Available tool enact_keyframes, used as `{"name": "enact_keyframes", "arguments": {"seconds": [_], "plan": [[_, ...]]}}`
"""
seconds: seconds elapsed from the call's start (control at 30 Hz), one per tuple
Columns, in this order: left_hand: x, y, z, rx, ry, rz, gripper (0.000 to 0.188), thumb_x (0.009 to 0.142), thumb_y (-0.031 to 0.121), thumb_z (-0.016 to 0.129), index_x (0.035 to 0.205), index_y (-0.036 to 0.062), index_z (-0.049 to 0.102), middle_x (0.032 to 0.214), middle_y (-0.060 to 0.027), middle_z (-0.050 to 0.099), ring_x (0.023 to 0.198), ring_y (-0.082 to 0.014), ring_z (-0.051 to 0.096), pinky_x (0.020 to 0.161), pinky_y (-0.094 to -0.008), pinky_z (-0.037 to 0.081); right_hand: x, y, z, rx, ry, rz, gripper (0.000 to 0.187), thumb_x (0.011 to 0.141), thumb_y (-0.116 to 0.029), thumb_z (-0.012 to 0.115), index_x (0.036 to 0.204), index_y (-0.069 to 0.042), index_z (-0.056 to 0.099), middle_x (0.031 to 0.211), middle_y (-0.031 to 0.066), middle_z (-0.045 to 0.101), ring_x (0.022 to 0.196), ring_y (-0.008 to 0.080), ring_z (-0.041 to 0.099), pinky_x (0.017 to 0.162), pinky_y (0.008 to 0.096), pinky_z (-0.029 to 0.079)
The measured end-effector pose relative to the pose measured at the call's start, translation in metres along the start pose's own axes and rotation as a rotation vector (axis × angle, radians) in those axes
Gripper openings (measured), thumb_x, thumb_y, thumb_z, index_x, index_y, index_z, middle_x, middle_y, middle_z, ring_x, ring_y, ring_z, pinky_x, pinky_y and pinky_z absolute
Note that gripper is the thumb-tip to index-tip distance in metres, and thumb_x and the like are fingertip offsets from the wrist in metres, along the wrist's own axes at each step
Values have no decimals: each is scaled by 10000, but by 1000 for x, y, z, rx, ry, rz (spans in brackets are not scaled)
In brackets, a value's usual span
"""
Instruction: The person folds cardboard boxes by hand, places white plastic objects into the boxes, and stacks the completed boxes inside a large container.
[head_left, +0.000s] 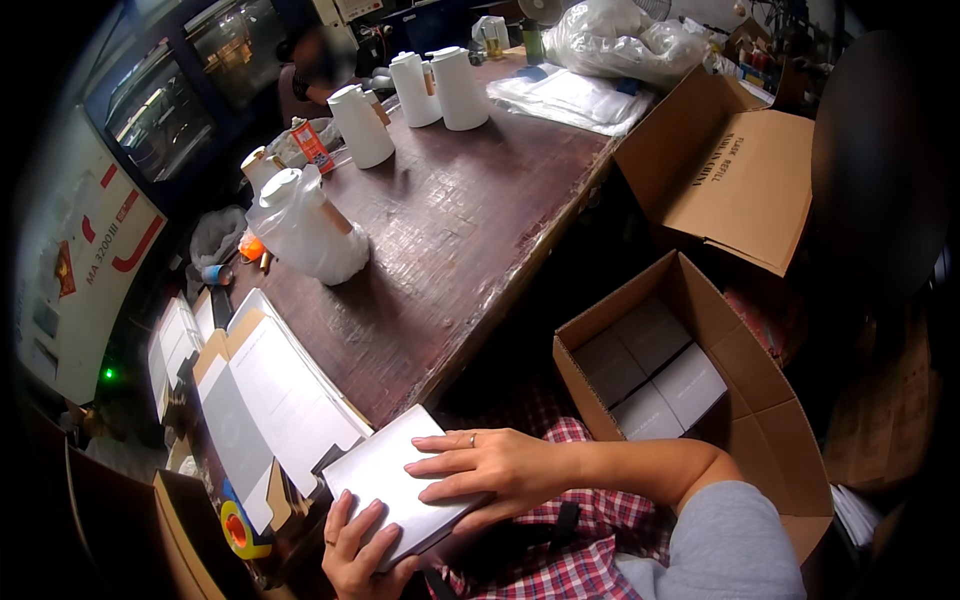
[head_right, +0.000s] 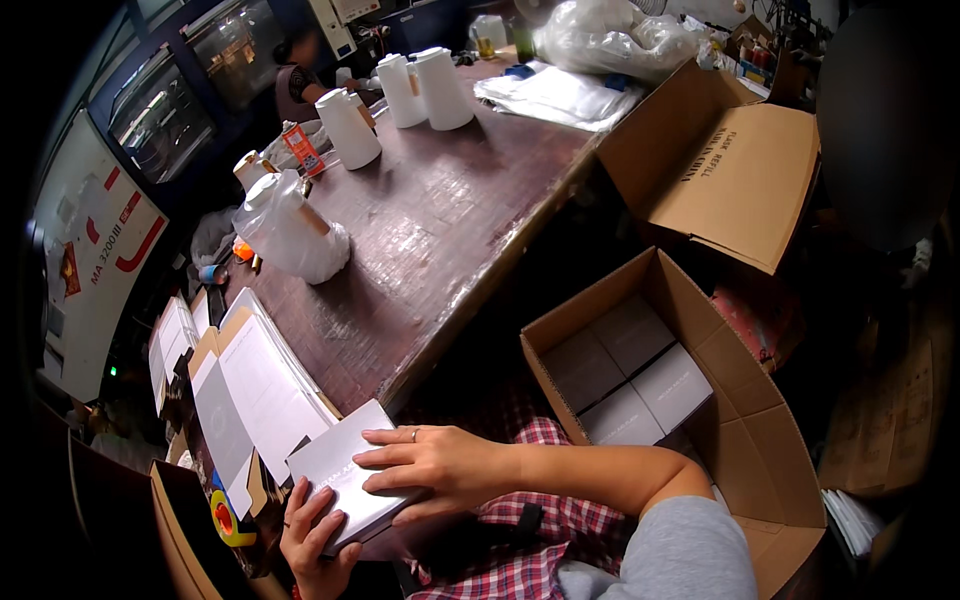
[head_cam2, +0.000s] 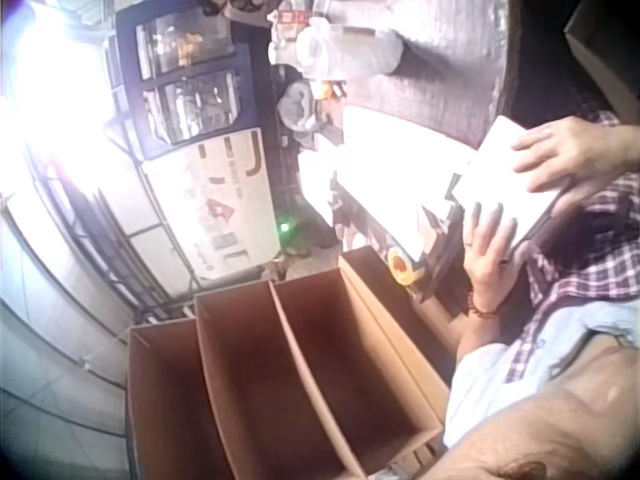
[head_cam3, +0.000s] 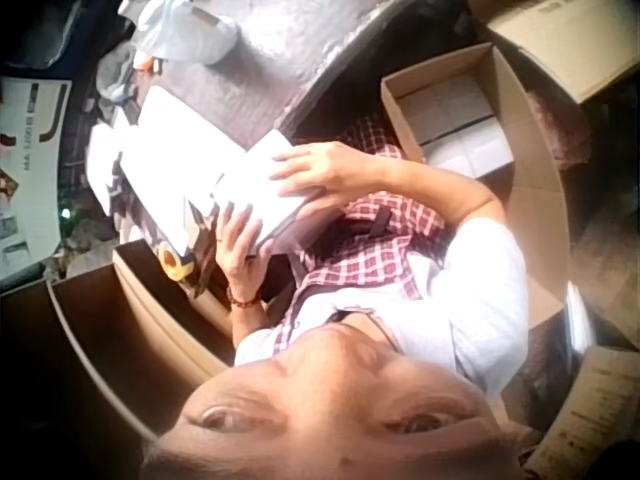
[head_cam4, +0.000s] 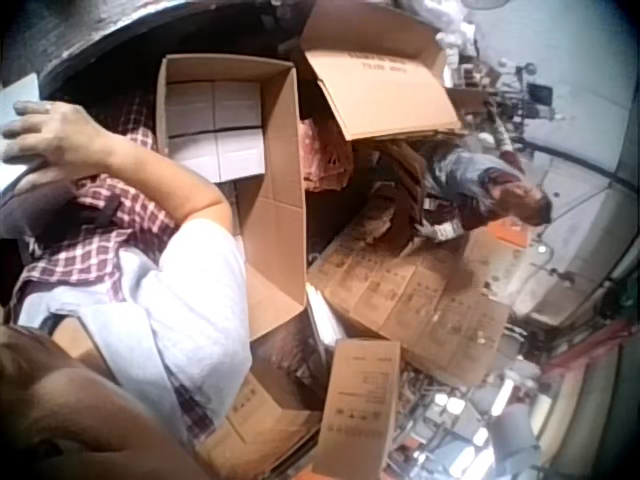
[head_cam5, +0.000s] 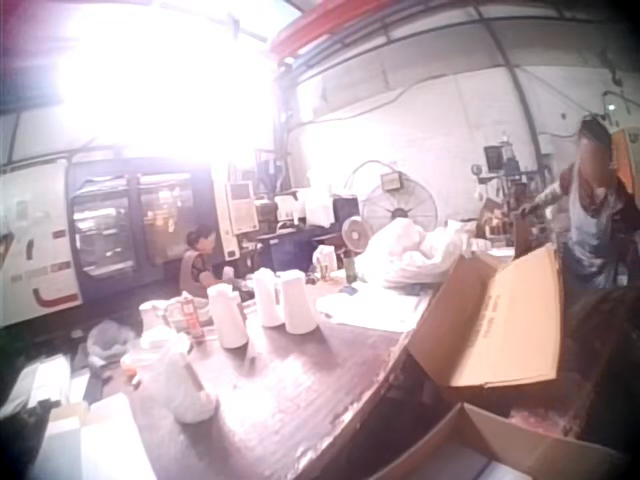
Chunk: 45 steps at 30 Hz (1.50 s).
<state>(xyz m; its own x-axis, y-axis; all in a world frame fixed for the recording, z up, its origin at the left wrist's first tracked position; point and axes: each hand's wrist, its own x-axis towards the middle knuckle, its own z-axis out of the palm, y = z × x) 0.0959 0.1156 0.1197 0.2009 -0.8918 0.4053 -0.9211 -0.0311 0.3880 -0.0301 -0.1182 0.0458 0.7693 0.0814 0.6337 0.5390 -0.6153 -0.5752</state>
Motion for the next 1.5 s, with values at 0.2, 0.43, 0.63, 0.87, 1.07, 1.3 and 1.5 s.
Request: {"name": "enact_keyframes", "arguments": {"seconds": [0.2,0.43,0.63,0.87,1.07,1.3,1.5], "plan": [[-4,-3,0,-43,27,16,238,875,168,622,1034,6,695,1182,-180,648,1243,-422,511,1052,-499,383,-5,0,11,58,35,-71,525,834,-351,720,1281,-111,586,1422,157,459,1351,405,382,1077,531,336],[-33,-8,19,-356,165,-206,344,940,195,435,991,-47,675,1222,-198,607,1316,-394,403,1115,-495,270,-12,-3,25,82,73,-57,505,804,-277,776,1275,-202,612,1452,135,456,1392,380,356,1092,588,296],[-46,0,42,-330,237,-153,285,894,183,477,1071,-1,603,1323,-272,515,1346,-472,345,1116,-586,234,-30,3,33,155,158,-117,458,839,-243,746,1276,-187,623,1452,129,460,1401,367,334,1102,605,267],[-31,4,40,-304,153,-177,599,833,288,550,1338,-4,414,1496,-307,282,1389,-438,286,1135,-542,217,-44,-3,23,131,221,-167,435,840,-292,744,1223,-148,599,1378,107,489,1336,346,382,1135,559,225],[34,-11,45,-464,271,-313,531,844,271,537,1295,-1,466,1408,-265,427,1267,-351,438,1043,-444,353,-52,-13,26,357,308,-153,184,859,-288,723,985,-155,731,1199,69,635,1214,317,505,1119,601,187],[45,-35,66,-534,165,-484,498,851,262,531,1273,3,484,1369,-249,471,1198,-317,484,991,-406,389,-64,8,21,505,419,219,652,855,-264,697,1381,3,421,1500,247,328,1437,413,222,1157,522,176],[41,-42,67,-548,146,-555,470,856,255,525,1254,6,499,1335,-234,510,1139,-288,524,947,-374,420,-65,19,12,599,378,352,774,856,-257,682,1470,-4,284,1560,231,201,1467,392,133,1166,509,158]]}}
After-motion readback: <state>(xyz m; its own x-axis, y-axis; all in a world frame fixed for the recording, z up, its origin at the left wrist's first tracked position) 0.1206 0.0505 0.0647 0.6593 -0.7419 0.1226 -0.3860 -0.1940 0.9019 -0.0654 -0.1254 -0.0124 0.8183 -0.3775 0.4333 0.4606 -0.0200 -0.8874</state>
